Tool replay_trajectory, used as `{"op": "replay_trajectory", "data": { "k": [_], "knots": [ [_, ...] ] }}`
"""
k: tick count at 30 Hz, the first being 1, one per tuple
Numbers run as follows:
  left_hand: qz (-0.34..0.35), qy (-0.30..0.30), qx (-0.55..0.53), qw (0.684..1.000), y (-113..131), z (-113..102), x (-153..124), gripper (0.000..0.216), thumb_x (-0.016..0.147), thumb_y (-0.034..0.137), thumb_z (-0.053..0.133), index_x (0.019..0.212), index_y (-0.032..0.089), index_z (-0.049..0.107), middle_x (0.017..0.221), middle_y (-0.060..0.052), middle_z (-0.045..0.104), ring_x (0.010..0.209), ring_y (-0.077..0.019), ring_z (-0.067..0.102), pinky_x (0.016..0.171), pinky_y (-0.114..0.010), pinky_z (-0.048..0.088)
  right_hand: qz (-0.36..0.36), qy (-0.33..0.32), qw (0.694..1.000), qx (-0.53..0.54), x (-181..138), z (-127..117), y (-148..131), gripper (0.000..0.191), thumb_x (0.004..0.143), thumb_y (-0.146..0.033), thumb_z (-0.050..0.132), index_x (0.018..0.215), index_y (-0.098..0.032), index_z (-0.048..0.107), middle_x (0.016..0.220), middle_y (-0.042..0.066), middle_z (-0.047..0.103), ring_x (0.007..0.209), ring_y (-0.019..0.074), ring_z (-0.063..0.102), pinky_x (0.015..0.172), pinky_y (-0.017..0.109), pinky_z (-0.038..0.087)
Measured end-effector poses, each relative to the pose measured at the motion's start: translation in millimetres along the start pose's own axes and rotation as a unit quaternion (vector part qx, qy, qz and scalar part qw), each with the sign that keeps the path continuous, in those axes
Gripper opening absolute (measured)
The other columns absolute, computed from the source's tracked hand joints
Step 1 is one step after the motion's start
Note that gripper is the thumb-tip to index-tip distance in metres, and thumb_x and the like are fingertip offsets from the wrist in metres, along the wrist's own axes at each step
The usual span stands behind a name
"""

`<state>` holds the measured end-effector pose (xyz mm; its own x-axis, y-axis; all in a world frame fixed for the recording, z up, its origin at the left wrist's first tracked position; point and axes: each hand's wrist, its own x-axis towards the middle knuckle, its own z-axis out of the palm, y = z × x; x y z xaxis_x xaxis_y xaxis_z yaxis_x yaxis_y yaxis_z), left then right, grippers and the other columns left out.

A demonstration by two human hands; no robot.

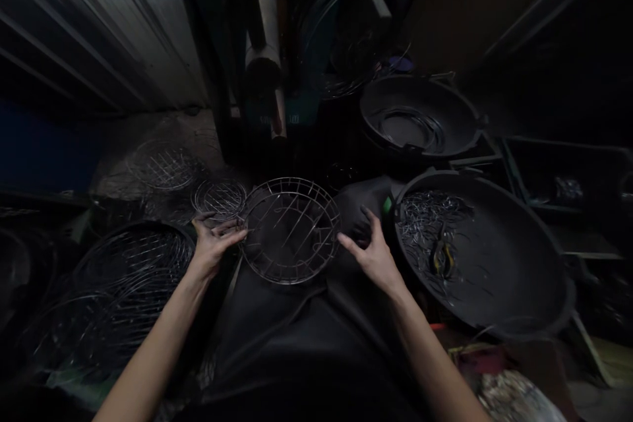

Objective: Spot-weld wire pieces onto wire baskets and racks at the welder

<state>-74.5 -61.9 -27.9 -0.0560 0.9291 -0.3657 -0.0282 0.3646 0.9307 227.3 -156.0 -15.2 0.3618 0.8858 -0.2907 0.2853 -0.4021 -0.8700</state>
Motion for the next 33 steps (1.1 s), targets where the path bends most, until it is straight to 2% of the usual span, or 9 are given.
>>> {"op": "replay_trajectory", "data": {
  "k": [2, 5, 8, 15, 20, 24, 30, 33],
  "knots": [
    [-0.012, -0.001, 0.004, 1.0, 0, 1, -1, 0.083, 0.044, 0.024, 0.086, 0.098, 0.028, 0.023, 0.089, 0.003, 0.063, 0.077, -0.0165, 0.069, 0.086, -0.045, 0.052, -0.003, -0.026, 0.999, -0.019, 3, -2, -1, 0.091, 0.067, -0.052, 0.072, 0.142, -0.028, 0.028, 0.131, 0.01, 0.052, 0.121, 0.0267, 0.048, 0.102, 0.045, 0.036],
    [-0.013, -0.01, 0.005, 1.0, -2, 3, -2, 0.085, 0.043, 0.024, 0.087, 0.099, 0.028, 0.023, 0.088, 0.003, 0.063, 0.081, -0.0181, 0.069, 0.087, -0.048, 0.052, 0.027, -0.073, 0.997, -0.014, 7, -1, 3, 0.095, 0.064, -0.051, 0.075, 0.143, -0.028, 0.027, 0.123, 0.01, 0.059, 0.117, 0.0274, 0.052, 0.1, 0.047, 0.038],
    [-0.015, -0.016, 0.007, 1.0, -4, 3, -1, 0.083, 0.044, 0.024, 0.087, 0.098, 0.027, 0.024, 0.088, 0.003, 0.063, 0.084, -0.0183, 0.069, 0.089, -0.048, 0.051, 0.052, -0.086, 0.995, 0.016, 9, 1, 8, 0.095, 0.064, -0.051, 0.075, 0.143, -0.027, 0.028, 0.117, 0.011, 0.062, 0.115, 0.0272, 0.054, 0.097, 0.048, 0.04],
    [-0.016, -0.034, 0.021, 0.999, 4, 6, -3, 0.085, 0.045, 0.025, 0.086, 0.104, 0.026, 0.026, 0.086, 0.002, 0.063, 0.075, -0.0152, 0.068, 0.086, -0.045, 0.051, 0.106, -0.064, 0.987, 0.103, 3, -2, -1, 0.114, 0.057, -0.048, 0.08, 0.147, -0.021, 0.015, 0.117, 0.016, 0.062, 0.112, 0.0274, 0.056, 0.094, 0.043, 0.045],
    [-0.03, -0.038, 0.043, 0.998, 10, 12, 0, 0.084, 0.045, 0.026, 0.086, 0.106, 0.024, 0.029, 0.085, 0.001, 0.061, 0.073, -0.0161, 0.066, 0.078, -0.042, 0.054, 0.117, -0.083, 0.981, 0.129, -4, -13, -10, 0.114, 0.059, -0.048, 0.079, 0.148, -0.021, 0.013, 0.118, 0.015, 0.062, 0.113, 0.026, 0.056, 0.098, 0.043, 0.042],
    [-0.026, -0.037, 0.053, 0.998, 11, 16, 2, 0.085, 0.045, 0.027, 0.086, 0.107, 0.024, 0.029, 0.086, 0.001, 0.06, 0.073, -0.016, 0.066, 0.078, -0.042, 0.053, 0.129, -0.083, 0.977, 0.15, -5, -16, -10, 0.118, 0.055, -0.046, 0.082, 0.148, -0.019, 0.013, 0.115, 0.014, 0.064, 0.109, 0.0253, 0.058, 0.098, 0.043, 0.042],
    [-0.05, -0.127, 0.025, 0.99, 24, 17, -4, 0.086, 0.048, 0.026, 0.086, 0.112, 0.024, 0.028, 0.09, -0.002, 0.061, 0.076, -0.0161, 0.067, 0.08, -0.041, 0.052, 0.164, -0.024, 0.978, 0.125, -7, -23, -6, 0.118, 0.052, -0.045, 0.084, 0.147, -0.027, 0.017, 0.111, 0.009, 0.065, 0.107, 0.0261, 0.06, 0.092, 0.041, 0.047],
    [-0.044, -0.135, 0.036, 0.989, 33, 21, -4, 0.089, 0.047, 0.026, 0.087, 0.114, 0.024, 0.028, 0.091, -0.004, 0.059, 0.074, -0.015, 0.066, 0.076, -0.038, 0.053, 0.164, -0.011, 0.98, 0.11, -9, -31, -12, 0.116, 0.051, -0.045, 0.084, 0.146, -0.031, 0.019, 0.11, 0.008, 0.066, 0.103, 0.0266, 0.062, 0.083, 0.038, 0.052]
  ]
}}
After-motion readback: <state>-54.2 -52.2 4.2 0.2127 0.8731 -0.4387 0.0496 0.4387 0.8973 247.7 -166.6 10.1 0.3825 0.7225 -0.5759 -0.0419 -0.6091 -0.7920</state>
